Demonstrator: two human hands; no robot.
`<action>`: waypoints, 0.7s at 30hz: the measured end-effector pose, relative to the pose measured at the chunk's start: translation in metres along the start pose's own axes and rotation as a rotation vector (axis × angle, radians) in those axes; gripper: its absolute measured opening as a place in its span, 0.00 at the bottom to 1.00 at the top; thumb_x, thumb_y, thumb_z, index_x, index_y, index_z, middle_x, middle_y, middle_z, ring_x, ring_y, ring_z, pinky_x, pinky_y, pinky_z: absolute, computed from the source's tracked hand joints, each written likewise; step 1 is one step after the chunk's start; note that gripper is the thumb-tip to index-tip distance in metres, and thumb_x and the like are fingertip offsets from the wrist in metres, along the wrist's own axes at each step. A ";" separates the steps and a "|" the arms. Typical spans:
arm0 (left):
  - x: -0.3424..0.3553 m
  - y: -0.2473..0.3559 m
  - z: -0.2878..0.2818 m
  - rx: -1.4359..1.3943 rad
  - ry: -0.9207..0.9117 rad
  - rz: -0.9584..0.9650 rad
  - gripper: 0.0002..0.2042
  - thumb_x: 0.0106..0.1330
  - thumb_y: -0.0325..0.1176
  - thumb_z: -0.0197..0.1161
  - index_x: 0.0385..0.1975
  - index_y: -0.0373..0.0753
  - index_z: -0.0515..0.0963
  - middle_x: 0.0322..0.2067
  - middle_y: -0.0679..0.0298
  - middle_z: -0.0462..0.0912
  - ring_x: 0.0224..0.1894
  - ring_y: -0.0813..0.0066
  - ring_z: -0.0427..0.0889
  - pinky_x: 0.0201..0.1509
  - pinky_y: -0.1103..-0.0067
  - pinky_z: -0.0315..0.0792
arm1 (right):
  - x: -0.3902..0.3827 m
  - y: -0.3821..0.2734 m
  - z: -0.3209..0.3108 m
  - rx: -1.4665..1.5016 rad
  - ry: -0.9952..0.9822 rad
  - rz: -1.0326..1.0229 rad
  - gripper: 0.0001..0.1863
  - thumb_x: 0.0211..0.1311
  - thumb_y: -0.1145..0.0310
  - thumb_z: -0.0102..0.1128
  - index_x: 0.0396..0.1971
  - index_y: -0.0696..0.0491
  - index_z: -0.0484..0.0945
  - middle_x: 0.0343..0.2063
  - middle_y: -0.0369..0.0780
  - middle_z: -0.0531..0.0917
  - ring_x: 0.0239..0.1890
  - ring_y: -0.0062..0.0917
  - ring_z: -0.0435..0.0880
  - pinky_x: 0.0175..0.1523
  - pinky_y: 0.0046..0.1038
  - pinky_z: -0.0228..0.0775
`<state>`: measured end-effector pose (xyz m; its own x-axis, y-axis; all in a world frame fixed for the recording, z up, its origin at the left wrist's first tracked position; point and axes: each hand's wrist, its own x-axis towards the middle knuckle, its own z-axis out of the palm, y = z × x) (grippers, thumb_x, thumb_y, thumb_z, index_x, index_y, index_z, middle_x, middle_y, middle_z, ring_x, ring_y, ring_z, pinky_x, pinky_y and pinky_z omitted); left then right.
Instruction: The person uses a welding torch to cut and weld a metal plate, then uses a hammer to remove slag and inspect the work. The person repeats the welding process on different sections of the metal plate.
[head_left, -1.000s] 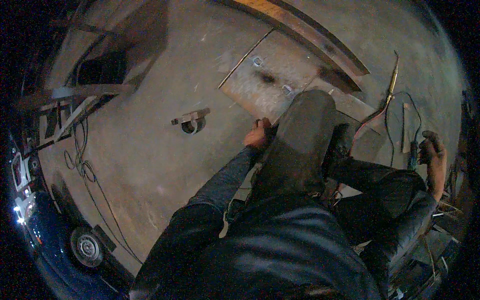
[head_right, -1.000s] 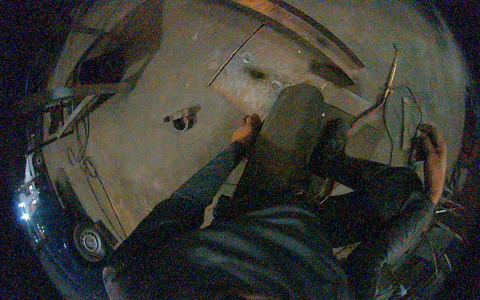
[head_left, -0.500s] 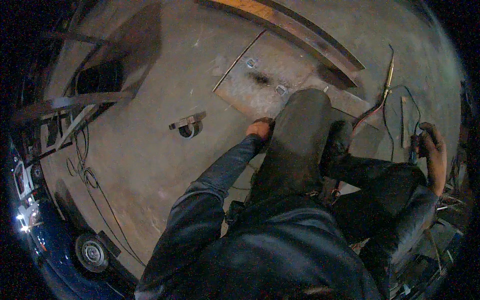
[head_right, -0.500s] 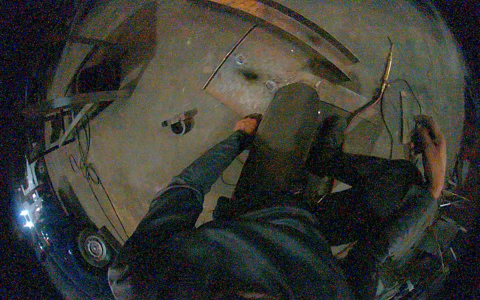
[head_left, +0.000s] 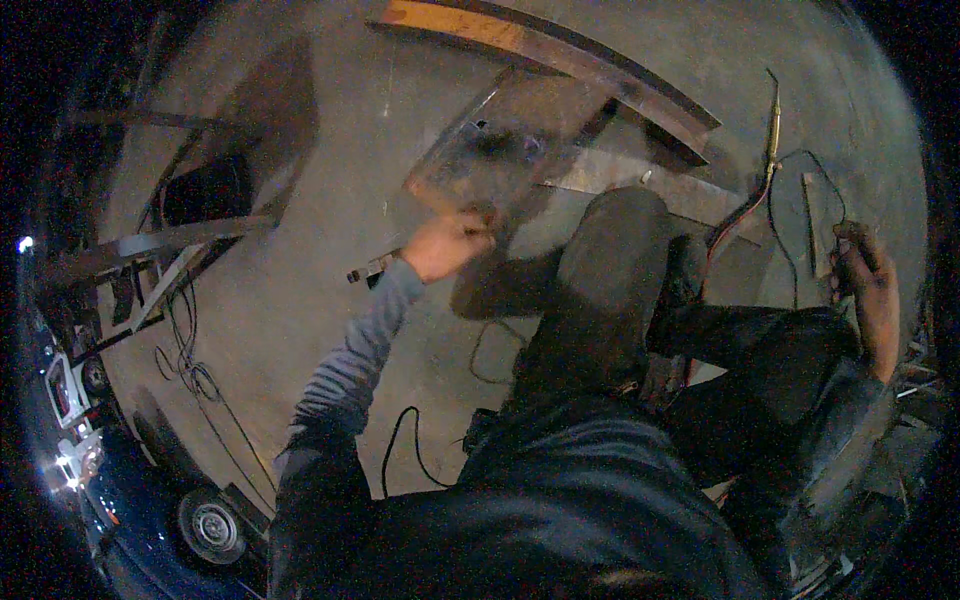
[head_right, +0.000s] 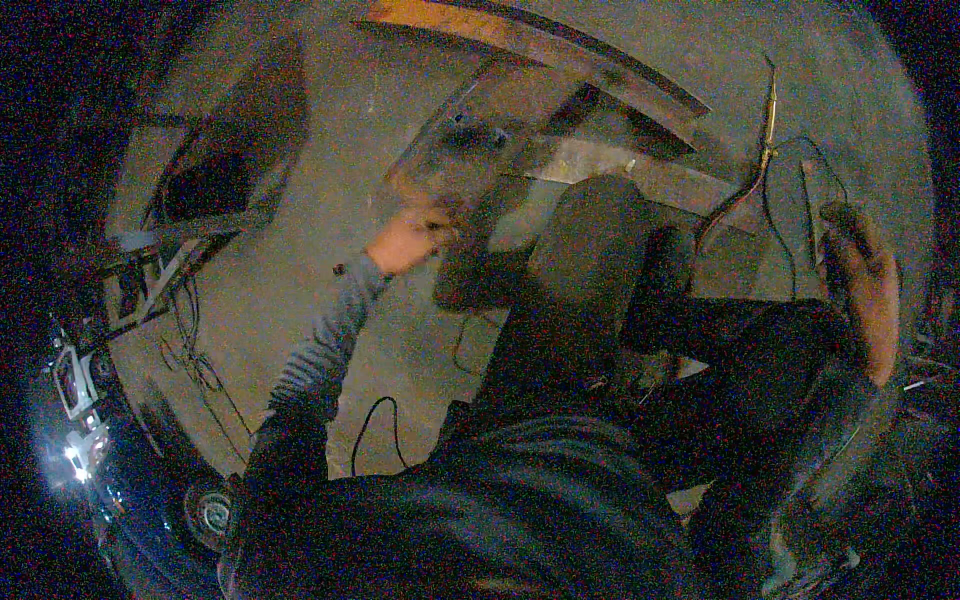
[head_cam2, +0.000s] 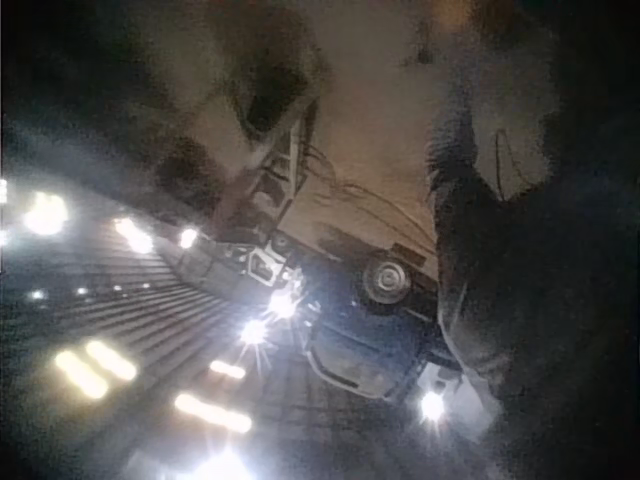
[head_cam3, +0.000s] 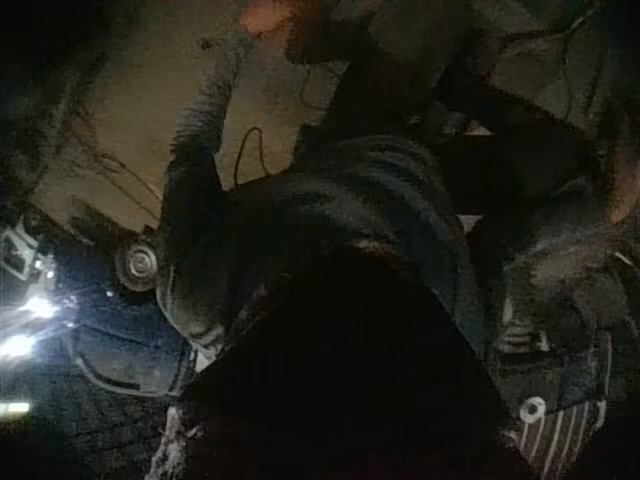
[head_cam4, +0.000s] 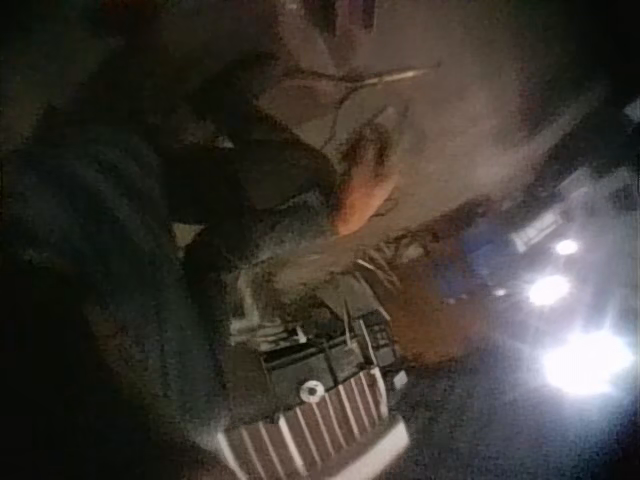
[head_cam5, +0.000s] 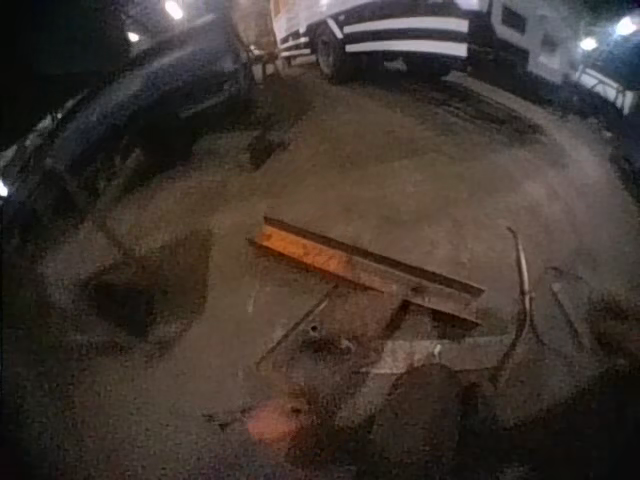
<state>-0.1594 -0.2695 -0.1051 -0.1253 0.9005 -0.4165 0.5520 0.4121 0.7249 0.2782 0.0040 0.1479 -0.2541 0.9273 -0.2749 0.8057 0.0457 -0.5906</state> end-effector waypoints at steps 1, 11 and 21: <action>0.001 -0.002 -0.021 -0.085 0.042 0.055 0.16 0.65 0.47 0.64 0.34 0.37 0.83 0.29 0.55 0.85 0.32 0.63 0.83 0.38 0.69 0.77 | 0.001 -0.003 0.001 0.016 -0.012 -0.004 0.14 0.72 0.65 0.54 0.51 0.54 0.81 0.33 0.34 0.81 0.31 0.15 0.75 0.36 0.20 0.67; 0.033 0.061 -0.170 -0.596 0.336 -0.233 0.11 0.67 0.42 0.61 0.28 0.41 0.77 0.19 0.69 0.74 0.13 0.82 0.67 0.14 0.81 0.60 | 0.012 -0.007 -0.009 0.063 -0.025 0.007 0.13 0.71 0.67 0.54 0.51 0.55 0.78 0.30 0.31 0.76 0.28 0.16 0.73 0.33 0.20 0.65; 0.148 0.115 -0.242 -0.074 0.386 0.017 0.18 0.67 0.51 0.62 0.33 0.39 0.80 0.19 0.70 0.75 0.14 0.84 0.68 0.17 0.81 0.59 | 0.029 -0.007 -0.018 0.093 -0.027 -0.058 0.17 0.69 0.66 0.56 0.55 0.55 0.78 0.33 0.34 0.79 0.29 0.17 0.76 0.33 0.22 0.68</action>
<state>-0.3141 -0.0548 0.0492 -0.4256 0.8874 -0.1774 0.4977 0.3932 0.7731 0.2749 0.0374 0.1577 -0.3146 0.9135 -0.2579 0.7361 0.0632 -0.6739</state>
